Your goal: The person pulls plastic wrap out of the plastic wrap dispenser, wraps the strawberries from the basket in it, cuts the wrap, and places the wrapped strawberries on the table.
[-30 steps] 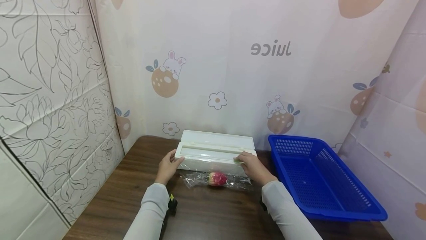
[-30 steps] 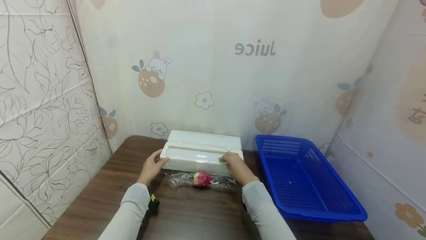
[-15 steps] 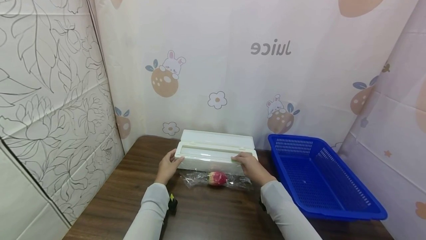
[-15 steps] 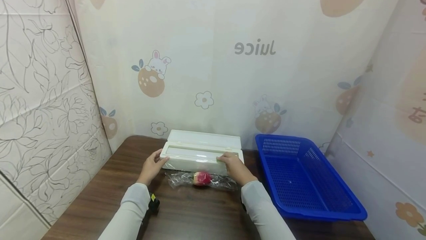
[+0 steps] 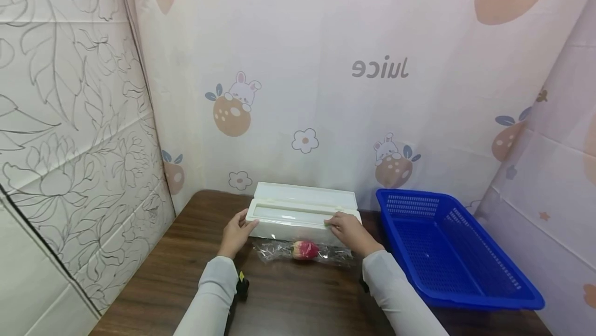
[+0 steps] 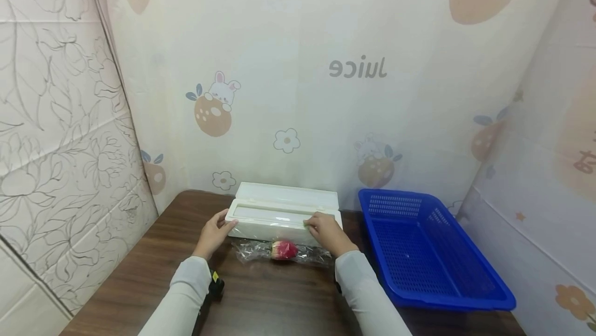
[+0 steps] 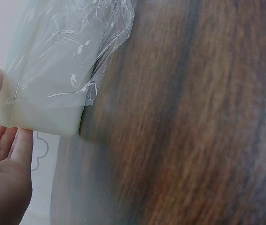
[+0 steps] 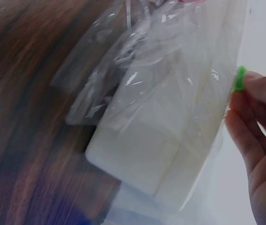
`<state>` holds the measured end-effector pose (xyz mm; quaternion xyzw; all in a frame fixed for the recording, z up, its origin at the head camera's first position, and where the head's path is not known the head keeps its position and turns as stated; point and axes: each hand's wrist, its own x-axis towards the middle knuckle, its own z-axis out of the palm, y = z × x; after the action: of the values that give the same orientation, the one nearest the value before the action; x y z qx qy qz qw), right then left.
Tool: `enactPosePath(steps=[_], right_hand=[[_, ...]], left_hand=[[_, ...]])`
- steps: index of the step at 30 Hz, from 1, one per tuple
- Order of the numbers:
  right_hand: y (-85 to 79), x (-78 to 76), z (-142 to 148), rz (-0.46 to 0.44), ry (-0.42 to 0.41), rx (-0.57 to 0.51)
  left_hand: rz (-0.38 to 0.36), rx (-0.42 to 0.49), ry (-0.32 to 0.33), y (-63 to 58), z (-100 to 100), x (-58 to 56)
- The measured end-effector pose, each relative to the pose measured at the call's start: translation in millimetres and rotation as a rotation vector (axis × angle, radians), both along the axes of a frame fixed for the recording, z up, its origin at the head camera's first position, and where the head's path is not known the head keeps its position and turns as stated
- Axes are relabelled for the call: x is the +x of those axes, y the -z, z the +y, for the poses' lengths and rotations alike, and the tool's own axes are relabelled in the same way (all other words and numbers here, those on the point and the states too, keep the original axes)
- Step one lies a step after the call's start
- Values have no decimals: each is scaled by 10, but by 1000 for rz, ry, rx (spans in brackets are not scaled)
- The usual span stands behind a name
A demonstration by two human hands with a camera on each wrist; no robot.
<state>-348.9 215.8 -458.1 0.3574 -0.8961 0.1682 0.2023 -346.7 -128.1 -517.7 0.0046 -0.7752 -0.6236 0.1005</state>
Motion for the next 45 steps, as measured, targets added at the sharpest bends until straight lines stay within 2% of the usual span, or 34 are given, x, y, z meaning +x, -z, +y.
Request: enactPosePath(steps=[5, 17, 29, 45], right_hand=[[-30, -22, -34, -19, 37, -47], [-19, -27, -116, -49, 79, -42], [-26, -7, -236, -88, 174, -54], [19, -42, -318, -88, 114, -109]], left_hand=[[-1, -2, 5, 21, 7, -14], [1, -3, -1, 15, 3, 0], [3, 0, -12, 30, 17, -4], [-6, -5, -13, 31, 5, -6]])
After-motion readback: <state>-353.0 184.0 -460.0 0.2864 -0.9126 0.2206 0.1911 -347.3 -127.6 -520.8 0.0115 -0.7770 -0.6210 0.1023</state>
